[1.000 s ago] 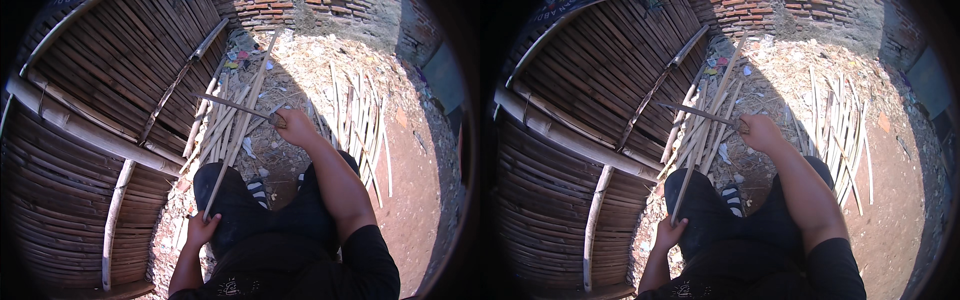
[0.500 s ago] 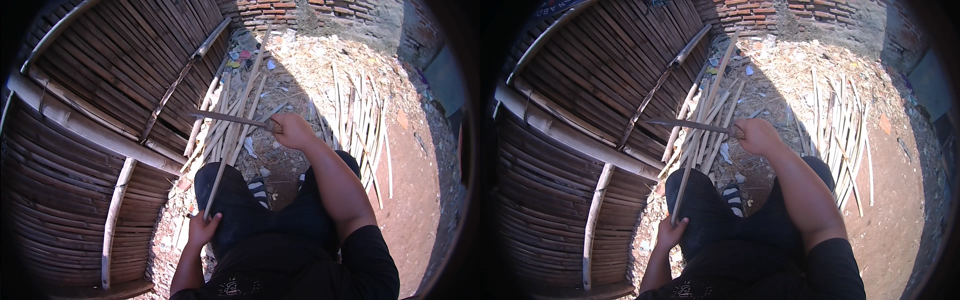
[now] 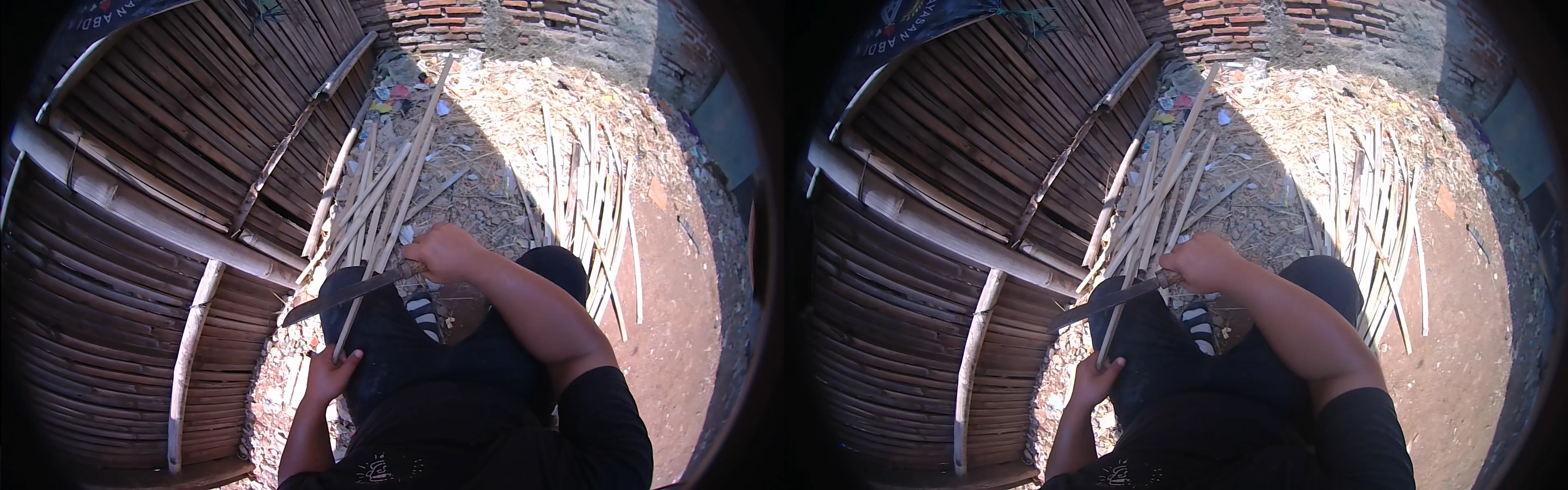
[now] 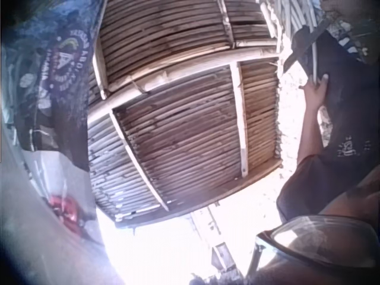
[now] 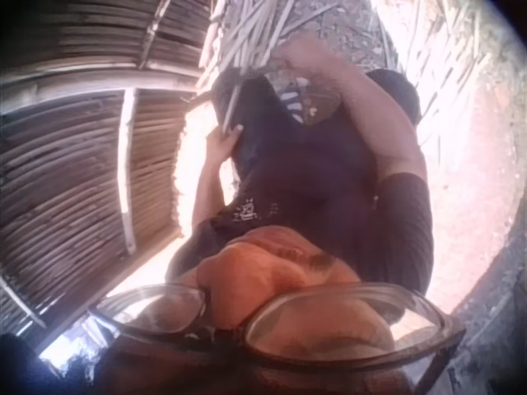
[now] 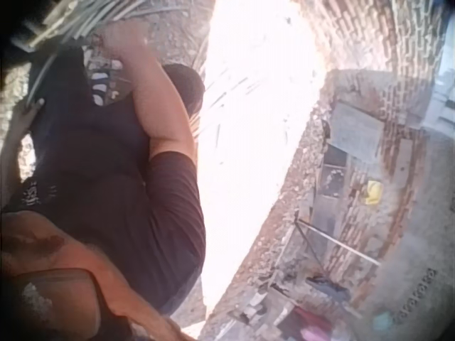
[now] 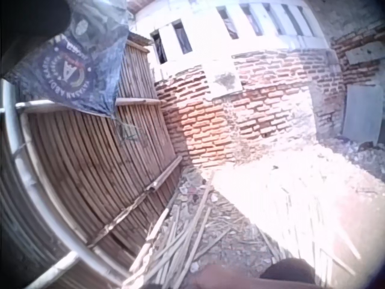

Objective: The person shaves a bamboo strip using a blade held in one hand, while supporting the strip on their lap with the other hand.

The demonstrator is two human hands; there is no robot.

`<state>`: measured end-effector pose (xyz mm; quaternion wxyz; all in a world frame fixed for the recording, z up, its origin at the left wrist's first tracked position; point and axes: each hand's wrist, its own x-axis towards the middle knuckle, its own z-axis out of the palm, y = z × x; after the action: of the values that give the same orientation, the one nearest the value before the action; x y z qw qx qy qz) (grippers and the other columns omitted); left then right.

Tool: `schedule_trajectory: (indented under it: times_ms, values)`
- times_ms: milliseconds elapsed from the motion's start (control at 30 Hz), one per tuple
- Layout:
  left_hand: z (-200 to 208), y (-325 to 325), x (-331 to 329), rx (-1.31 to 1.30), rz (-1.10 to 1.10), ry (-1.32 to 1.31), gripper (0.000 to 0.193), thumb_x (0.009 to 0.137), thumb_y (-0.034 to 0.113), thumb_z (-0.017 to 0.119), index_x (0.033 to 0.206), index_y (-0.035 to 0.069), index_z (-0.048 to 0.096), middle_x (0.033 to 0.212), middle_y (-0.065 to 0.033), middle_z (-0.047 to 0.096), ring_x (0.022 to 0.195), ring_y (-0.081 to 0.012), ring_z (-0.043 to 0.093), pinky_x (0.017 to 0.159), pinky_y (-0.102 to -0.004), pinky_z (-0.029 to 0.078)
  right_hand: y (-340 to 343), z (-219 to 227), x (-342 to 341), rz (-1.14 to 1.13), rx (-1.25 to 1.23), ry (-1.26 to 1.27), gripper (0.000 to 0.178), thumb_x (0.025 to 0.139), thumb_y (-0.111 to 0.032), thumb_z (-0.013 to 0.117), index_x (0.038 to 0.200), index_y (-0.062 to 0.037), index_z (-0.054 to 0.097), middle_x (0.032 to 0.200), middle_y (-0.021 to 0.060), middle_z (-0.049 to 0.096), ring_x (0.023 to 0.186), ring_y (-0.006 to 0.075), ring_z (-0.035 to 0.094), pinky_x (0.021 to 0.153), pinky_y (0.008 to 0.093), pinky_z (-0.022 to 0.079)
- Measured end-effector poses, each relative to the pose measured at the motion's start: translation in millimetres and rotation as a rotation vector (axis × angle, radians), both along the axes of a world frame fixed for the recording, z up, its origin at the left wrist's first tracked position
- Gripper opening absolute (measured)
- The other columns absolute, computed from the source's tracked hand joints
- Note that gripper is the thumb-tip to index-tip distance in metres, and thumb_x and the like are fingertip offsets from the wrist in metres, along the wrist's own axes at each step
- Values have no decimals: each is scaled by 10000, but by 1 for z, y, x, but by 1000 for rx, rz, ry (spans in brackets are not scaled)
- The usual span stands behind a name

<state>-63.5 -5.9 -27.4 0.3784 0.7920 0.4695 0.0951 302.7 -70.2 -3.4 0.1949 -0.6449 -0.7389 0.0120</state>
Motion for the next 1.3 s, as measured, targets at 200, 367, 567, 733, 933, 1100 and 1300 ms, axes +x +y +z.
schedule_trajectory:
  times_ms: [200, 367, 567, 733, 933, 1100, 1300]
  values:
    - [-4, -1, -3, 26, 18, 20, 498, 876, 455, 828, 738, 56, 566, 587, -48, 575, 549, -153, 571, 543, -331, 452, -6, 25, 14, -87, -82, 20, 282, 769, -171, 721, 1039, -110, 671, 914, 161, 722, 921, 388, 715, 798, 524, 563]
    - [-2, 0, 1, 15, 6, 39, 506, 875, 460, 828, 727, 57, 560, 591, -50, 575, 553, -156, 567, 546, -337, 452, -13, 15, 57, -524, 177, 357, 258, 821, -174, 741, 1054, -81, 680, 895, 192, 718, 886, 422, 701, 787, 513, 552]
    - [-4, 3, -2, 27, -30, 38, 509, 875, 464, 828, 723, 63, 554, 596, -46, 569, 561, -154, 565, 547, -332, 447, -14, 15, 52, -457, 139, 373, 256, 824, -184, 759, 1028, -54, 674, 848, 194, 712, 863, 427, 702, 774, 519, 550]
    - [2, 0, 1, 20, -12, 27, 502, 875, 455, 828, 732, 60, 553, 593, -40, 561, 555, -151, 560, 543, -327, 442, -3, 7, 13, -116, -37, 98, 285, 777, -189, 727, 1032, -89, 649, 873, 165, 708, 888, 402, 708, 773, 519, 560]
    - [-1, 0, -1, 38, -11, 26, 499, 874, 454, 828, 740, 58, 556, 590, -42, 559, 558, -145, 561, 540, -326, 440, 2, 6, -7, 32, -16, -52, 216, 770, -183, 703, 959, -99, 639, 850, 135, 703, 841, 384, 706, 744, 513, 552]
    - [0, -2, 2, 21, 22, 25, 499, 878, 452, 827, 738, 60, 553, 593, -40, 565, 560, -141, 560, 541, -324, 443, -9, 11, 51, -387, 41, 218, 250, 840, -225, 722, 1040, -84, 669, 907, 185, 718, 894, 414, 699, 789, 524, 554]
    - [-1, -1, 1, -7, 16, 8, 505, 882, 452, 828, 727, 64, 544, 590, -40, 567, 557, -141, 556, 541, -321, 444, -19, 19, 71, -560, 124, 472, 272, 859, -236, 759, 1059, -68, 681, 899, 217, 713, 884, 430, 694, 791, 527, 550]
